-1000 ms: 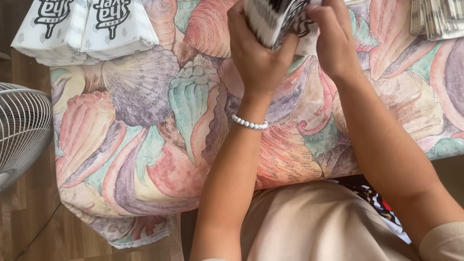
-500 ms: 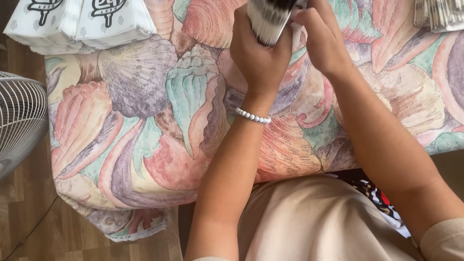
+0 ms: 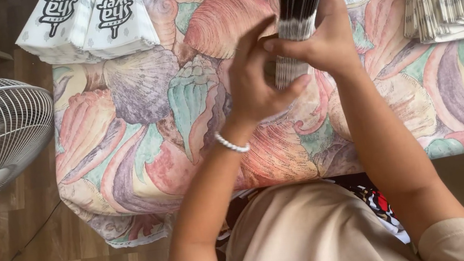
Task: The person stacks and organizes paper food wrappers on a table by hand, aligning them into piles and securing them with rubber bands.
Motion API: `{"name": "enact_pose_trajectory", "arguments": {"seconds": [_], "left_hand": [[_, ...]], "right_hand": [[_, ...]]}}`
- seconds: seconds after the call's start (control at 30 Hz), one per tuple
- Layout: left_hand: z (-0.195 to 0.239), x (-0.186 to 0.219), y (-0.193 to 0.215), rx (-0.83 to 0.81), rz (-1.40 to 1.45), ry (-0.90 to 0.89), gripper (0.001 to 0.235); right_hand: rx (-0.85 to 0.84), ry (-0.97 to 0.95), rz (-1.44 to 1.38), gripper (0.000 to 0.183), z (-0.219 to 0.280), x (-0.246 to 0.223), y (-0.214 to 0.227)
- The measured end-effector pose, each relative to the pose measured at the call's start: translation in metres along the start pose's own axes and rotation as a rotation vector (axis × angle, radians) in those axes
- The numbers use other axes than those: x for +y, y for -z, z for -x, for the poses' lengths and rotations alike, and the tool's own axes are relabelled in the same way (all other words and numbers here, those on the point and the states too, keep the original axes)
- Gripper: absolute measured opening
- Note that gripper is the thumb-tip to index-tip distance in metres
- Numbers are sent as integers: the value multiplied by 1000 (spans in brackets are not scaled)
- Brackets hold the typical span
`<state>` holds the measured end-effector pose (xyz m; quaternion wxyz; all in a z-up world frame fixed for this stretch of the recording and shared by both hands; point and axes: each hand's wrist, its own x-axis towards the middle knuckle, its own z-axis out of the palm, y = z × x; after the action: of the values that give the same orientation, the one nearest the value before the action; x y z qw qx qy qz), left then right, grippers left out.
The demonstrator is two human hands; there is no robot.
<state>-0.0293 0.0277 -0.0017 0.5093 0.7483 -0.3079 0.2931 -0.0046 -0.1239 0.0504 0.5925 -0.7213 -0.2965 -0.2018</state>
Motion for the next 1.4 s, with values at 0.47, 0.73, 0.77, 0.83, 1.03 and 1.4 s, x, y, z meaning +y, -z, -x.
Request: {"name": "enact_pose_trajectory", "arguments": {"seconds": [0.47, 0.73, 0.77, 0.83, 1.03, 1.4], "left_hand": [[-105, 26, 46, -266, 549, 17, 69], [-112, 35, 41, -360, 642, 70, 51], [-112, 34, 39, -357, 681, 74, 54], [-109, 29, 34, -360, 725, 76, 56], [-103, 32, 26, -361, 537, 33, 68], [-81, -7, 26, -458, 840, 73, 94]], "right_hand": [[-93, -20, -112, 105, 6, -8, 9], [-20, -43, -7, 84, 8, -8, 9], [-15, -27, -10, 91, 8, -8, 10], [-4, -12, -6, 98, 8, -10, 10], [-7, 55, -180, 77, 12, 10, 13], [-256, -207, -337, 29, 27, 30, 26]]}}
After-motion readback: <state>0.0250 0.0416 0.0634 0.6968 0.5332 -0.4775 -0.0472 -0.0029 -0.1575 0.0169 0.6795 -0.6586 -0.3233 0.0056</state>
